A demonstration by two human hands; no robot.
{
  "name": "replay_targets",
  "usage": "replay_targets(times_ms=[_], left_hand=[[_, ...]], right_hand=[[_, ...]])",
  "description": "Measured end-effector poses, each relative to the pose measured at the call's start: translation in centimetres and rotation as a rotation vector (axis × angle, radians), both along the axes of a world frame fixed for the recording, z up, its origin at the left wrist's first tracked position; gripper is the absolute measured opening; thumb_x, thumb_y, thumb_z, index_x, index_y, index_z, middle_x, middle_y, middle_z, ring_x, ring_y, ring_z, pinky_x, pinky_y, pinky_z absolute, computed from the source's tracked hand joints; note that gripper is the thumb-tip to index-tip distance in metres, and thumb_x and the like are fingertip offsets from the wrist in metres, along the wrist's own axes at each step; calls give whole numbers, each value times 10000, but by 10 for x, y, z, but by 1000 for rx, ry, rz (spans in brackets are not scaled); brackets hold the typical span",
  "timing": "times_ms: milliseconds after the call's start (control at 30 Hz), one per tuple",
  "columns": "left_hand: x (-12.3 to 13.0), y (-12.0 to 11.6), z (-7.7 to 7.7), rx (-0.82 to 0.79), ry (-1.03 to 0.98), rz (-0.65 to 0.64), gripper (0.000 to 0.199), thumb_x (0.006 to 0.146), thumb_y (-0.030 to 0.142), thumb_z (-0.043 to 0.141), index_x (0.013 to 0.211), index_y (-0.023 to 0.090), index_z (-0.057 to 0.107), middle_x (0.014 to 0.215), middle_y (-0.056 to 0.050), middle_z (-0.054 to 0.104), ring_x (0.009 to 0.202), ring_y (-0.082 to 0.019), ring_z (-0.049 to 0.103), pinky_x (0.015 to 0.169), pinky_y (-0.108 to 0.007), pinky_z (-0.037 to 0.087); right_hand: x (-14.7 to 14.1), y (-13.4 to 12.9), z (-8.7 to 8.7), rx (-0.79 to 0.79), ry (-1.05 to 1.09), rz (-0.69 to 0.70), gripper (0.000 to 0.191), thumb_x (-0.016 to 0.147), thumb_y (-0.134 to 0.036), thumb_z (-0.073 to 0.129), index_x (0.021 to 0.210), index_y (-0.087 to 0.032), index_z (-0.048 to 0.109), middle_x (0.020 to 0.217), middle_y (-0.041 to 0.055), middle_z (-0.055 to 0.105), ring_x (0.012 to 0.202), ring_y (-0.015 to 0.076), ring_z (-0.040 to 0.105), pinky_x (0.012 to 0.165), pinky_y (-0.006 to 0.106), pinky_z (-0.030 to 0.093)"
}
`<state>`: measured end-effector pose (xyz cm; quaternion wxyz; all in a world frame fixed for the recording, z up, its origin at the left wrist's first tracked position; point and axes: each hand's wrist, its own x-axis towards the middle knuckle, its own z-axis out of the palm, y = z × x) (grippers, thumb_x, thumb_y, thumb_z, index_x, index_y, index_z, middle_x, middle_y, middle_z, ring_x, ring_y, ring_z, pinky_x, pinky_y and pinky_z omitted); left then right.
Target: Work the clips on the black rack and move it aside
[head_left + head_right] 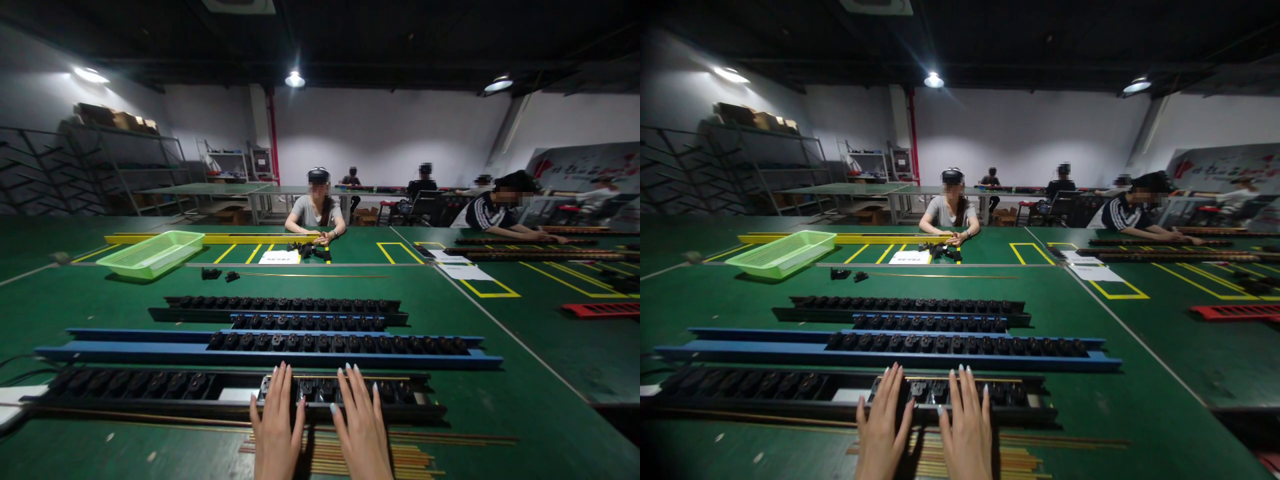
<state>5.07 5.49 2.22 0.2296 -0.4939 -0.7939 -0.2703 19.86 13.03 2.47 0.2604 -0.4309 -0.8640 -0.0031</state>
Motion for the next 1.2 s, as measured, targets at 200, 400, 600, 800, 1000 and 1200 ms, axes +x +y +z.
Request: replay_targets(times_ms=[200,400,600,800,1000,1200], left_hand=[[-4,-1,-5,1,35,-5,604,925,249,395,1482,255,162,1411,-83,491,1301,-207,433,1135,-467,113],[0,-1,-2,-8,-30,32,582,937,243,366,1480,279,158,1424,-81,475,1313,-205,421,1131,-488,123],[-9,-3,-7,-8,-61,30,586,941,258,367,1480,293,141,1437,-81,460,1332,-211,398,1121,-505,148],[-10,-5,-5,-29,-44,27,559,943,262,355,1475,273,185,1438,-98,455,1331,-215,396,1120,-509,136],[-5,-6,3,-7,-39,78,600,940,253,365,1481,301,109,1435,-86,461,1321,-216,413,1115,-519,138],[-11,-8,-2,-15,0,72,609,936,253,377,1482,298,113,1422,-76,479,1295,-200,443,1121,-497,127]], right_hand=[[0,0,0,-12,16,4,509,969,-402,278,1468,-307,244,1494,28,352,1379,222,320,1097,509,308],[-1,-1,0,-11,18,-3,511,969,-402,278,1470,-309,234,1492,24,357,1380,218,319,1094,510,314],[0,-2,3,-18,9,-4,504,972,-400,266,1467,-307,247,1494,25,355,1381,215,318,1101,501,304],[0,-2,2,-22,20,-2,507,971,-400,278,1468,-307,240,1498,27,350,1385,215,308,1102,501,303],[1,-1,3,-10,5,4,522,966,-398,297,1474,-312,213,1498,17,346,1383,215,311,1101,504,308],[1,-2,5,-27,3,0,513,971,-400,280,1472,-309,224,1502,25,337,1385,217,309,1101,505,304]])
